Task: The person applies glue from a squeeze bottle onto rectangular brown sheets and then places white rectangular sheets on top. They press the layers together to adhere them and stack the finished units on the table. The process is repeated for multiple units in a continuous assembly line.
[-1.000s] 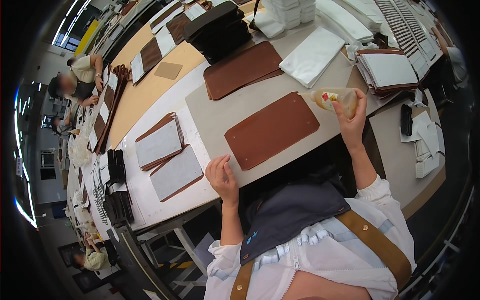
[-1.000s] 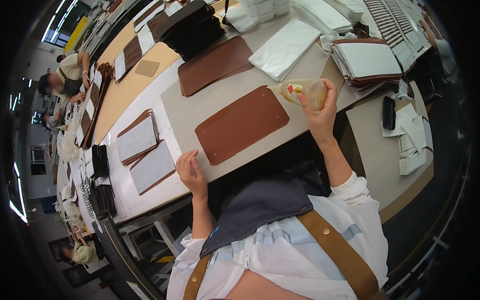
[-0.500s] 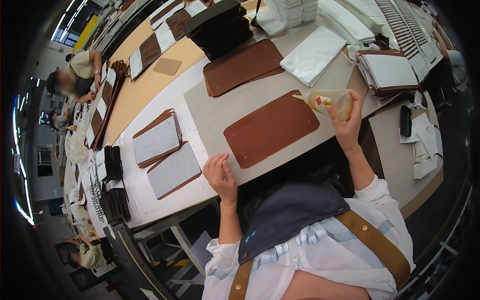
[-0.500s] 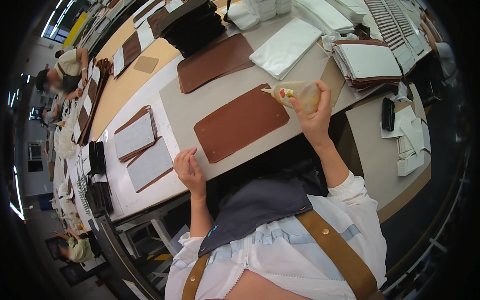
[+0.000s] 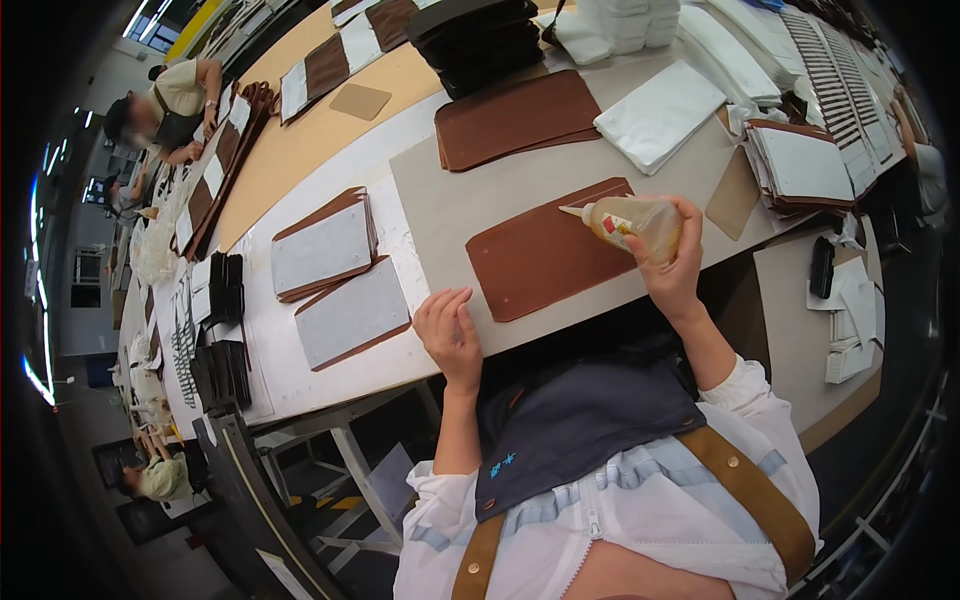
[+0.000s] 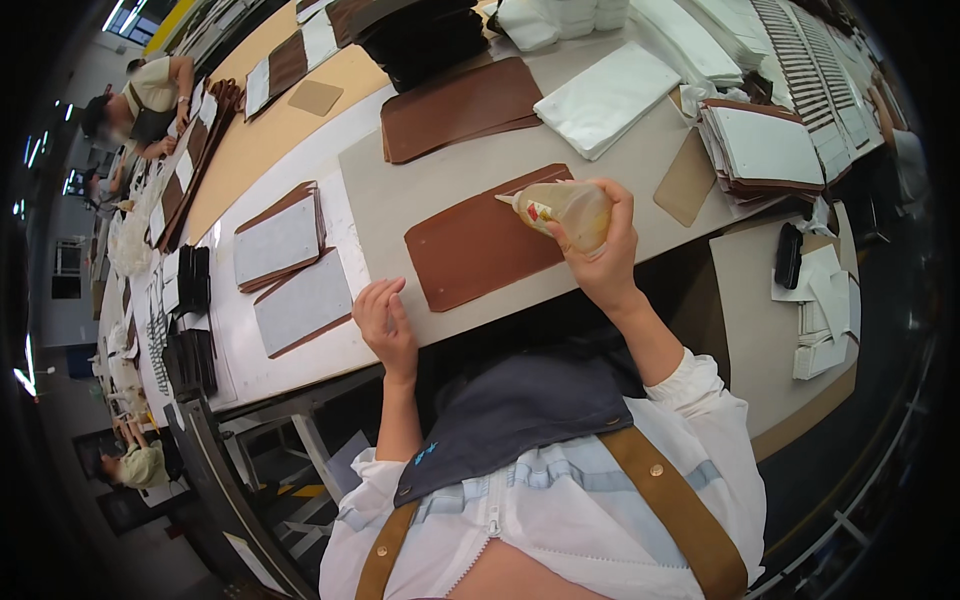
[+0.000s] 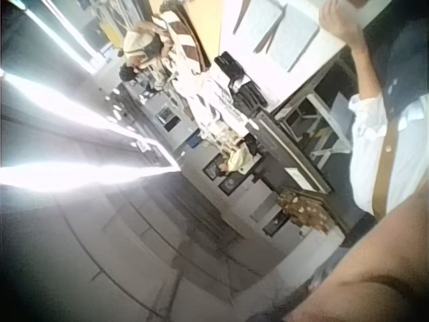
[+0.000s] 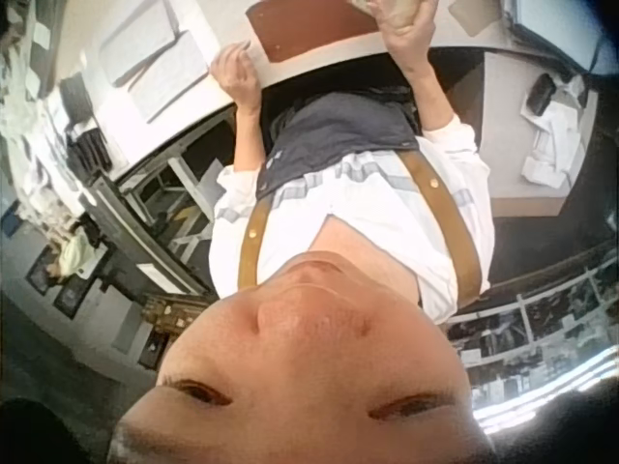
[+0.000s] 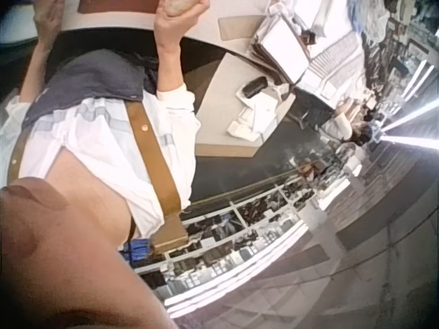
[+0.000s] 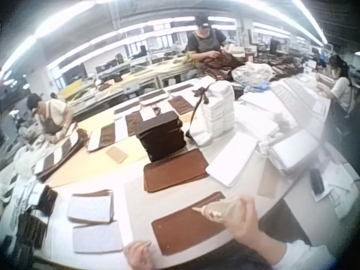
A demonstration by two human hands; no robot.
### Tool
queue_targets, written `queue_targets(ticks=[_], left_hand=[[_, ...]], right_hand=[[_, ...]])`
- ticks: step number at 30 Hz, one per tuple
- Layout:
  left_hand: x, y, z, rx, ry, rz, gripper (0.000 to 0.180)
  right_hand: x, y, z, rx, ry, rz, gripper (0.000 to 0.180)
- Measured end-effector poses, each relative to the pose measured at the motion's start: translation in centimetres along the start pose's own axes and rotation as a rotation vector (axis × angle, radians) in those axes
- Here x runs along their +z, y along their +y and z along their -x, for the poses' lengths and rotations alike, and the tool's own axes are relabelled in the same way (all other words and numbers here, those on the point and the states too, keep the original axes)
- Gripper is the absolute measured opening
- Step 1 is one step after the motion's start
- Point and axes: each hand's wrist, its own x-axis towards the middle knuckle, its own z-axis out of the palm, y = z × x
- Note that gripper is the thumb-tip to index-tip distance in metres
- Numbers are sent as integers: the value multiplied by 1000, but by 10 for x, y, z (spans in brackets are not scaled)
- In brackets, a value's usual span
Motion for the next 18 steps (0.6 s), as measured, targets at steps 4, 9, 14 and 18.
queue_targets(ticks=[4, 9, 14, 18], left_hand=[[0, -2, 1, 4, 24, 1, 15], [-3, 0, 1, -6, 32, 9, 16], [-2, -3, 3, -8, 84, 26, 14], [-3, -4, 2, -15, 103, 40, 14]], right_hand=[[17, -2, 1, -30, -47, -51, 60], [36, -6, 2, -92, -112, -85, 61], [56, -14, 2, -133, -181, -122, 63], [73, -18, 2, -158, -238, -142, 63]])
